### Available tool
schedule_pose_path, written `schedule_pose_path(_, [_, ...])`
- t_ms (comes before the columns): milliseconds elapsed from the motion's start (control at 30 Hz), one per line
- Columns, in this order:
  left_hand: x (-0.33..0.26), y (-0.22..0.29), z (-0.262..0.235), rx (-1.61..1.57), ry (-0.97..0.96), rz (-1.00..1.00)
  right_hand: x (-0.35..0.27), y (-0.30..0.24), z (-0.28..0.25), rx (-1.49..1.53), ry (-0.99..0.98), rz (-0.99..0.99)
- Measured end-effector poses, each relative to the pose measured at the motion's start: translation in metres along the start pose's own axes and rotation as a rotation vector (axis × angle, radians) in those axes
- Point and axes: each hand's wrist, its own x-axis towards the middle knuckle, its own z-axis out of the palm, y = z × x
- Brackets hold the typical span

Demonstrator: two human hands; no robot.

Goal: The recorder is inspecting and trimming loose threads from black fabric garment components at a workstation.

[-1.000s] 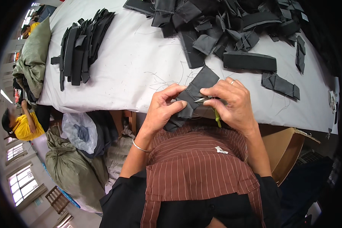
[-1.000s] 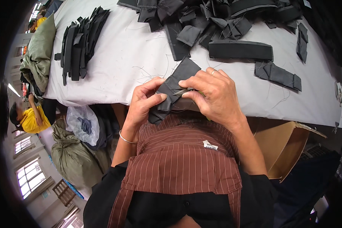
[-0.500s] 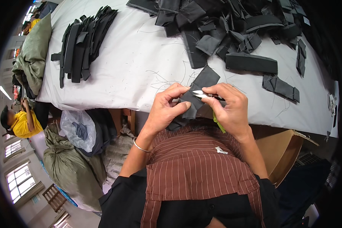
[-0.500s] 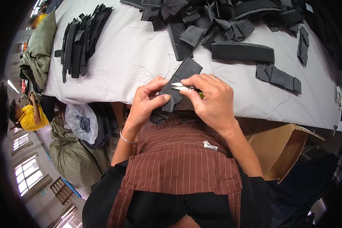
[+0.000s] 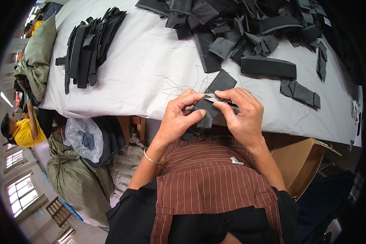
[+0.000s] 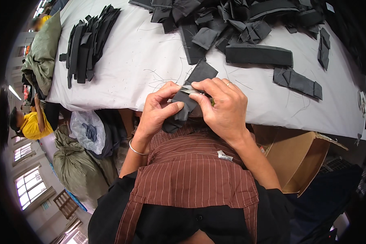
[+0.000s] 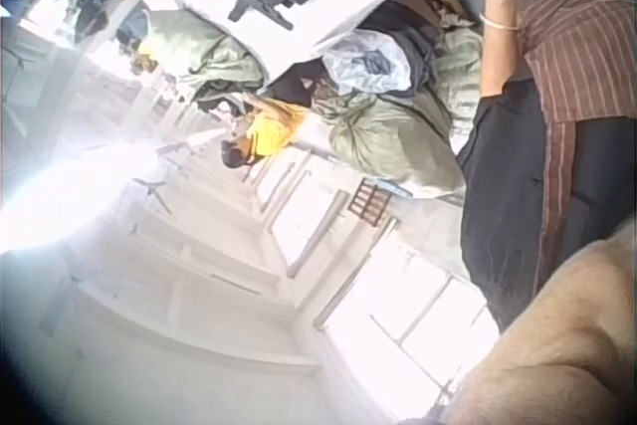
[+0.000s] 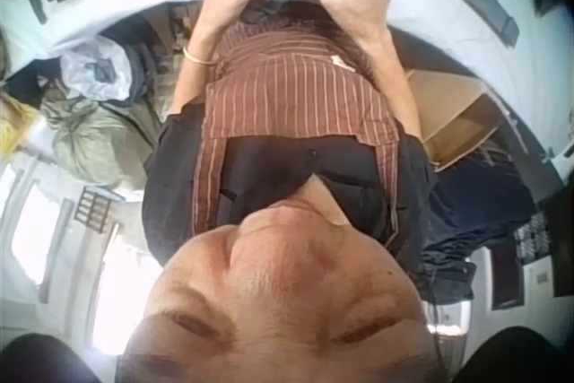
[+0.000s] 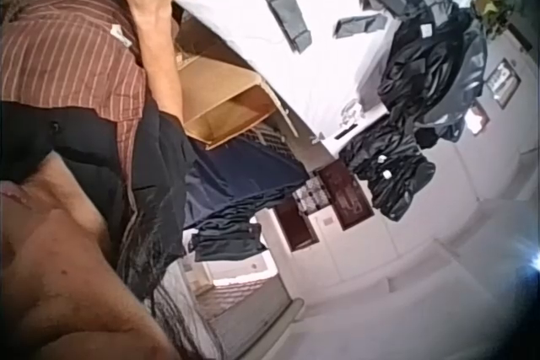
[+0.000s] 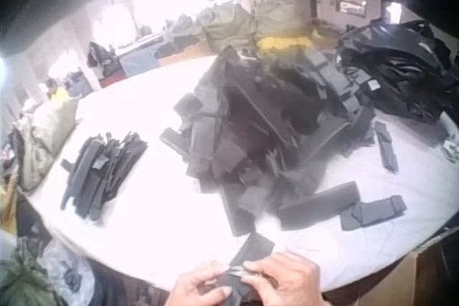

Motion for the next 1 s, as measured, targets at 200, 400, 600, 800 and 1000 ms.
schedule_pose_path(200, [-0.006,0.005,0.006,0.080,0.082,0.129,0.009,-0.003,-0.008,-0.122,-0.019,-0.019])
schedule_pose_path(400, [-0.011,0.027,0.009,0.317,0.293,0.609,0.014,-0.023,-0.022,0.412,-0.204,-0.112])
schedule_pose_path(600, [-0.022,0.005,0.013,-0.003,0.203,0.485,0.002,-0.022,-0.018,0.414,-0.203,-0.062])
schedule_pose_path(800, [-0.045,0.043,0.015,0.407,0.305,0.614,0.000,-0.038,-0.038,0.548,-0.258,-0.199])
schedule_pose_path(1000, [-0.044,0.041,0.019,0.340,0.316,0.478,0.004,-0.031,-0.033,0.445,-0.199,-0.218])
